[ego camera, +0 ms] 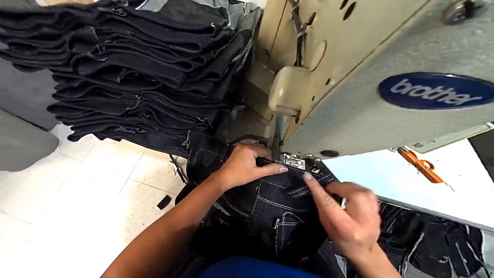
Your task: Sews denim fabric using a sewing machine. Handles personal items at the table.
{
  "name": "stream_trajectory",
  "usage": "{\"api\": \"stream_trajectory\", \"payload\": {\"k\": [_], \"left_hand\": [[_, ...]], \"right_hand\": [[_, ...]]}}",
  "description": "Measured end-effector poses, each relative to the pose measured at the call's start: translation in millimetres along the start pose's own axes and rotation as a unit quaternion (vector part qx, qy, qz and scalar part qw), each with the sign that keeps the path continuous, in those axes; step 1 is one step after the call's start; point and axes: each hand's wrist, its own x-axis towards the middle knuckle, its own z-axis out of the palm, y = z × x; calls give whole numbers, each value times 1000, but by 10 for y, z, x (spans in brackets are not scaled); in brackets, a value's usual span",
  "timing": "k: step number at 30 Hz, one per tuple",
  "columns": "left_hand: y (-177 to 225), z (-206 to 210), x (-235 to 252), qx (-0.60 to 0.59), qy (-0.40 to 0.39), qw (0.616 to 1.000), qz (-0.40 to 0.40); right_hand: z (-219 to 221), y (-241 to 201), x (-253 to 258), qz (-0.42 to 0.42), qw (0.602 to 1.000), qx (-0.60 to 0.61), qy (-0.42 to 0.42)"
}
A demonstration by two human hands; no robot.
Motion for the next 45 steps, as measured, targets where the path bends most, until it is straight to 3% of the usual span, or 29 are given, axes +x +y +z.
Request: {"api": "stream_trajectory", "payload": {"k": [6, 9, 12, 15, 20, 21, 23, 25, 29, 36, 41, 43, 45], "left_hand": [[-19, -5, 26, 10, 1, 1000, 28], [-9, -6, 29, 15, 4, 999, 28], [2, -22, 25, 23, -2, 999, 32], [49, -39, 6, 92, 6, 995, 40], [404, -25, -161, 247, 92, 965, 1], [528, -15, -218, 224, 81, 971, -37], [761, 11, -328, 44, 4, 987, -152], [867, 74, -391, -133, -54, 957, -252], [845, 212, -400, -266, 10, 913, -308], [789, 312, -399, -271, 65, 913, -298], [782, 345, -385, -255, 81, 911, -314], [732, 332, -412, -152, 53, 957, -241], [599, 309, -455, 85, 61, 993, -52]], "right_hand": [[-4, -14, 251, -2, 1000, 26, -13], [-25, -93, 364, 98, 987, 115, -52], [-37, -56, 402, 223, 931, 265, -115], [-35, -12, 439, 273, 896, 321, -143], [-9, -12, 513, 151, 971, 134, -131], [13, -22, 510, 132, 977, 112, -126], [44, -25, 491, 122, 980, 104, -119], [44, -25, 481, 129, 979, 100, -118], [110, -43, 420, 124, 985, 91, -78], [223, -81, 314, 103, 992, 73, -17], [48, -75, 291, 35, 994, 38, -101], [8, -59, 299, 29, 992, 38, -119], [-13, -33, 324, 27, 990, 43, -130]]}}
